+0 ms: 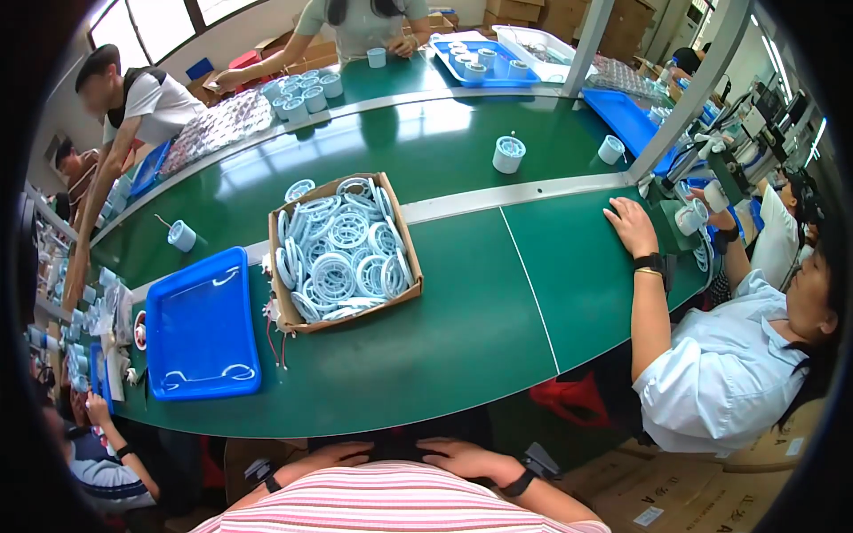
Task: Assembling small electronic or mechanical parts at a factory workstation.
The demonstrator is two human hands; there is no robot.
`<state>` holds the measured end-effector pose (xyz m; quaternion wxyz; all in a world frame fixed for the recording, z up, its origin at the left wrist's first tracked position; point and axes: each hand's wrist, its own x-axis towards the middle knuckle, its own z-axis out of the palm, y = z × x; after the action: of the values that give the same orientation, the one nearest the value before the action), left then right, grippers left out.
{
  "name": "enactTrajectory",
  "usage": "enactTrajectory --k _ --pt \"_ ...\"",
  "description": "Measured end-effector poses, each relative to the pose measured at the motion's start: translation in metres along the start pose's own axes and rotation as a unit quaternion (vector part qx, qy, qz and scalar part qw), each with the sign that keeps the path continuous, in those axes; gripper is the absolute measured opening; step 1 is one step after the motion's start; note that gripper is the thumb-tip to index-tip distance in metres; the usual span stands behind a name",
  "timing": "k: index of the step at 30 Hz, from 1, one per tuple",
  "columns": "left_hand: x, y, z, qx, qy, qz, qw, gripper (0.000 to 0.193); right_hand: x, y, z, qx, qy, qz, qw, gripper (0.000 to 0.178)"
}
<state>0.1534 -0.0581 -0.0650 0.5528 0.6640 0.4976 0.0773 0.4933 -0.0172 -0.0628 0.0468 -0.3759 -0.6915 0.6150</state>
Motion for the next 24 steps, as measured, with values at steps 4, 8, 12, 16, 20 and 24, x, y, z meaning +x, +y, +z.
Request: enactTrajectory --k 4,8,12,16,20,24 --pt "-0.030 0.093 -0.069 -0.122 -0.085 -0.159 0.976 0.039 -0.042 -0.059 -0.082 -0.029 -0.098 0.115 0.988 0.044" --pt "-0.057 0.129 -0.111 -0.142 -0.049 -0.054 0.987 0.031 -0.078 -0.114 -0.127 0.010 -0.127 0.141 0.982 0.039" --pt "-0.051 0.125 -0.100 -0.171 0.292 0.125 0.932 0.024 -0.076 -0.138 -0.181 0.055 0.147 -0.081 0.984 0.016" --pt "0.003 0.123 -0.083 0.241 0.475 0.188 0.825 0.020 -0.001 -0.163 -0.266 -0.121 0.375 -0.112 0.912 0.014" --pt "0.015 0.111 -0.075 0.398 0.505 0.148 0.751 0.019 0.077 -0.140 -0.384 -0.173 0.581 -0.084 0.791 0.022" --pt "0.008 0.104 -0.064 0.365 0.525 0.162 0.752 0.020 0.135 -0.061 -0.452 -0.425 0.690 -0.043 0.584 0.053"
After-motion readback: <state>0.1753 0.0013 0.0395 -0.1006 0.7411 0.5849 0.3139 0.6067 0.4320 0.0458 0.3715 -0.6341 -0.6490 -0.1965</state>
